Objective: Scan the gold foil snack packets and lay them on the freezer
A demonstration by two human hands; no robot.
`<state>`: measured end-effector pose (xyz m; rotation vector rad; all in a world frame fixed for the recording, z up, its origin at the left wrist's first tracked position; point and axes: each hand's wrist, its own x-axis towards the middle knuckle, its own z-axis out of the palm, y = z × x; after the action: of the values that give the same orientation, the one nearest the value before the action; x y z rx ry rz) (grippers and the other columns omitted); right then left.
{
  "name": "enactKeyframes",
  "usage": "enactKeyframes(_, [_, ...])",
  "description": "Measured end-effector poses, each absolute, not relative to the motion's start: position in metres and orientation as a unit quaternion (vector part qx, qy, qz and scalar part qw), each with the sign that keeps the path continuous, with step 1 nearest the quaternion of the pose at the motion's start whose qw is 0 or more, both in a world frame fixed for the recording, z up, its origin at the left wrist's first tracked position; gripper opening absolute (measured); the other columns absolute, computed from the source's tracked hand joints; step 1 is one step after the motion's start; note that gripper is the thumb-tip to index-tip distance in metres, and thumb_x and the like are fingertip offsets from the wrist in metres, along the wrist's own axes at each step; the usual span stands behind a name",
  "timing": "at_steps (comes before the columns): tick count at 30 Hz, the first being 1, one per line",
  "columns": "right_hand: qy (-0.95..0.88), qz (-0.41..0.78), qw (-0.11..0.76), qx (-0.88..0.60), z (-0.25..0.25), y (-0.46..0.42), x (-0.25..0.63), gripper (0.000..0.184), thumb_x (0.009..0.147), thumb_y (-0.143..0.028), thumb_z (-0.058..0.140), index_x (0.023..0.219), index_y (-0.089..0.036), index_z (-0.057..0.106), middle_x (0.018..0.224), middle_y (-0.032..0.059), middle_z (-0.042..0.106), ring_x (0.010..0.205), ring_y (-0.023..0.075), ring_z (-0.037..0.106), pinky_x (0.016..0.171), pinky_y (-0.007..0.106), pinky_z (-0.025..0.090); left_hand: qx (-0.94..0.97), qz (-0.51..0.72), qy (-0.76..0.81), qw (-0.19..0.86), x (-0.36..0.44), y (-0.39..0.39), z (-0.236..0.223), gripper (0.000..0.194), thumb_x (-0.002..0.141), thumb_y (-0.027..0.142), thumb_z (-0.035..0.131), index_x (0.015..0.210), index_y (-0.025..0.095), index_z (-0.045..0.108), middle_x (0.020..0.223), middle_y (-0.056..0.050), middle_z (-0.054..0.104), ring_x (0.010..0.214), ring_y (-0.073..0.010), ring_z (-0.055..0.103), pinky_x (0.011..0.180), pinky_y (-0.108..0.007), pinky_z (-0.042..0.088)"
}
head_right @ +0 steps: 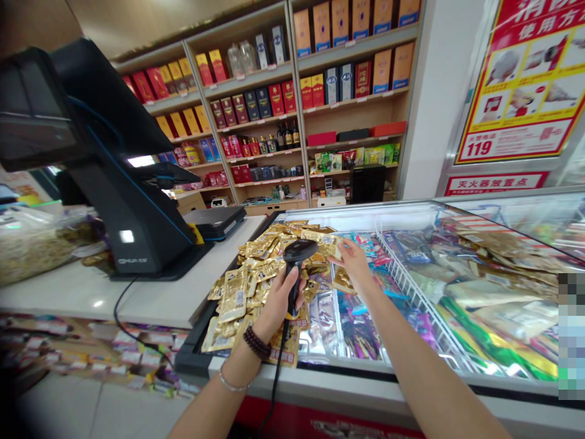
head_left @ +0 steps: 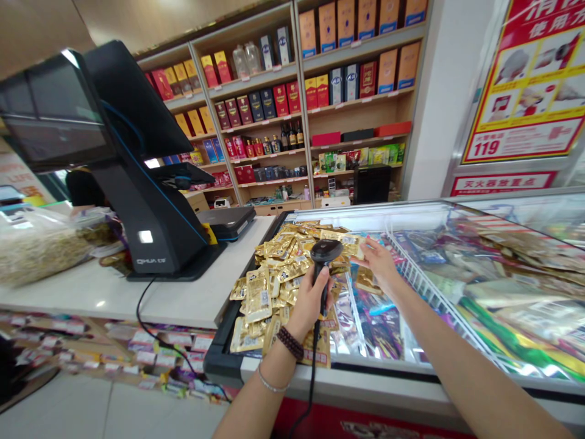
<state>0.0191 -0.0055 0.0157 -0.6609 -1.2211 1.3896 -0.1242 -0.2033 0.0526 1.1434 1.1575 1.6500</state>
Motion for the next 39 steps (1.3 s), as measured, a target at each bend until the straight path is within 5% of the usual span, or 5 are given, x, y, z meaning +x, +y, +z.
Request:
enactKeyframes(16, [-0.516, 0.577, 0.568, -0.280, 0.0164, -0.0044, 0.0203, 0.063, 0.062, -0.075, 0.103, 0.097, -0.030, 0.076, 0.083, -0.0003, 0.083, 0.089, 0.0320, 0.086, 0.088, 0.065, 0.077, 0.444, 0.656, 0.453, 0.408, -0.1219, -0.2071, 0.0569, 0.074, 0.080, 0.091, 0.082, 0.098, 0.023, 0.059, 0.074, 0.007, 0.057, 0.044, -0.0068, 0.048, 0.043, -0.023, 0.032])
enactKeyframes(23, [-0.519, 0.535, 0.600, -0.289, 0.0137, -0.0003, 0.0174, 0.077, 0.053, -0.085, 0.100, 0.100, -0.028, 0.078, 0.094, 0.0014, 0.078, 0.100, 0.0315, 0.081, 0.089, 0.061, 0.078, 0.457, 0.652, 0.448, 0.407, -0.1229, -0.2081, 0.0589, 0.074, 0.082, 0.090, 0.082, 0.105, 0.023, 0.062, 0.073, 0.008, 0.056, 0.044, -0.0076, 0.047, 0.044, -0.024, 0.032])
enactKeyframes(31, [-0.556, 0.509, 0.586, -0.297, 0.0123, 0.0008, 0.0213, 0.068, 0.066, -0.085, 0.091, 0.105, -0.030, 0.078, 0.104, 0.0069, 0.084, 0.115, 0.0402, 0.082, 0.100, 0.065, 0.073, 0.462, 0.651, 0.447, 0.405, -0.1231, -0.2080, 0.0578, 0.078, 0.081, 0.093, 0.080, 0.107, 0.022, 0.063, 0.073, 0.008, 0.056, 0.044, -0.0075, 0.048, 0.044, -0.023, 0.032])
enactKeyframes(39, [-0.534, 0.516, 0.597, -0.305, 0.0135, -0.0007, 0.0200, 0.071, 0.057, -0.084, 0.095, 0.100, -0.030, 0.078, 0.102, 0.0060, 0.083, 0.114, 0.0396, 0.082, 0.106, 0.066, 0.071, 0.459, 0.651, 0.443, 0.411, -0.1227, -0.2086, 0.0594, 0.077, 0.080, 0.093, 0.082, 0.104, 0.022, 0.062, 0.073, 0.007, 0.057, 0.044, -0.0070, 0.048, 0.044, -0.022, 0.032])
